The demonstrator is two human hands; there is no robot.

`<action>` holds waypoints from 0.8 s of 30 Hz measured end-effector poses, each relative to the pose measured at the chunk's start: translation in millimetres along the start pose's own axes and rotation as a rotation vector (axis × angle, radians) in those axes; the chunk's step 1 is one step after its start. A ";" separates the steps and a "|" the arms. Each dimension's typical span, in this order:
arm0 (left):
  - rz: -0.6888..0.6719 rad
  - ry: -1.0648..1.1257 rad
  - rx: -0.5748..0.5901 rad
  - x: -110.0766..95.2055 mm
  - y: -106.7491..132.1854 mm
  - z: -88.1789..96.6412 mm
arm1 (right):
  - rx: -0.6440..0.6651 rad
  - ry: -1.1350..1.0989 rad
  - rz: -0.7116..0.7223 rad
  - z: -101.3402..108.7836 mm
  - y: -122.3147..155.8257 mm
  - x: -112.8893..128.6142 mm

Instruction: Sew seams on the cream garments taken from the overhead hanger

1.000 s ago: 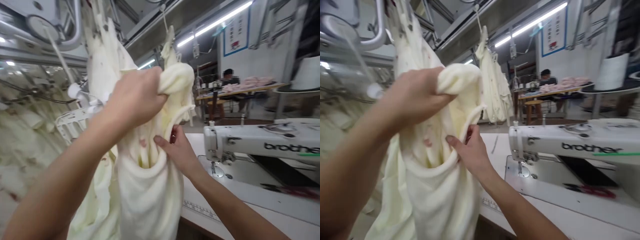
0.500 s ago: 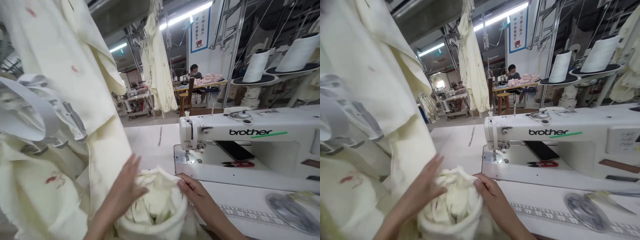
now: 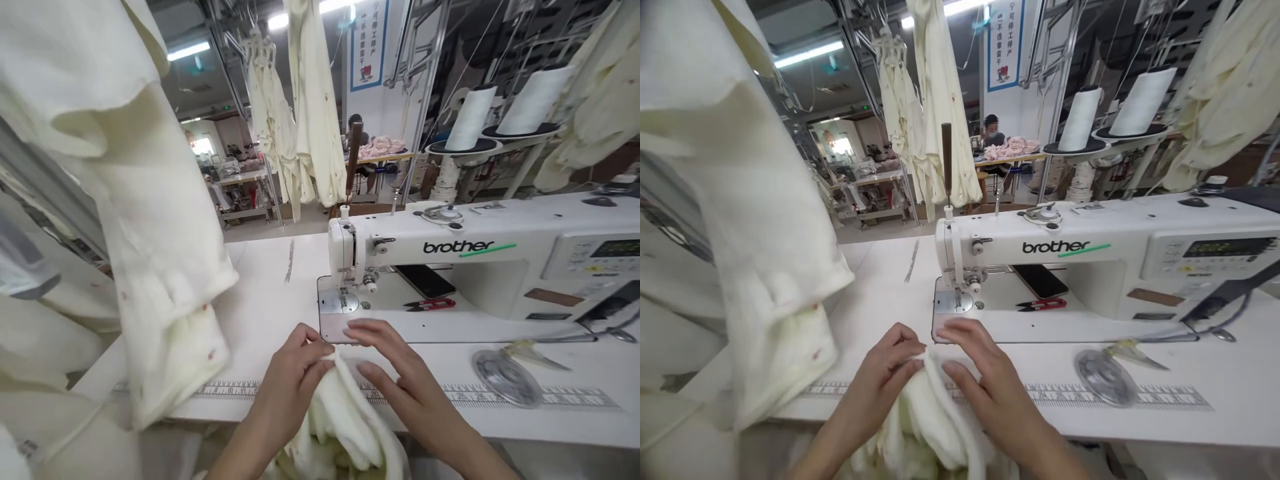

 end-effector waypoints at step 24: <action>-0.058 0.056 -0.292 18.6 6.0 -13.1 | 0.016 -0.600 -0.361 -28.3 -17.0 -35.1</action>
Point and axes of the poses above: each hand's wrist, its own y-axis away from the middle knuckle, its own z-axis out of the back of the hand, x = y × z, the point moved 5 cm from there along -y, towards the middle knuckle, and after that the axes turned 10 degrees about -y, right-handed, at the moved point
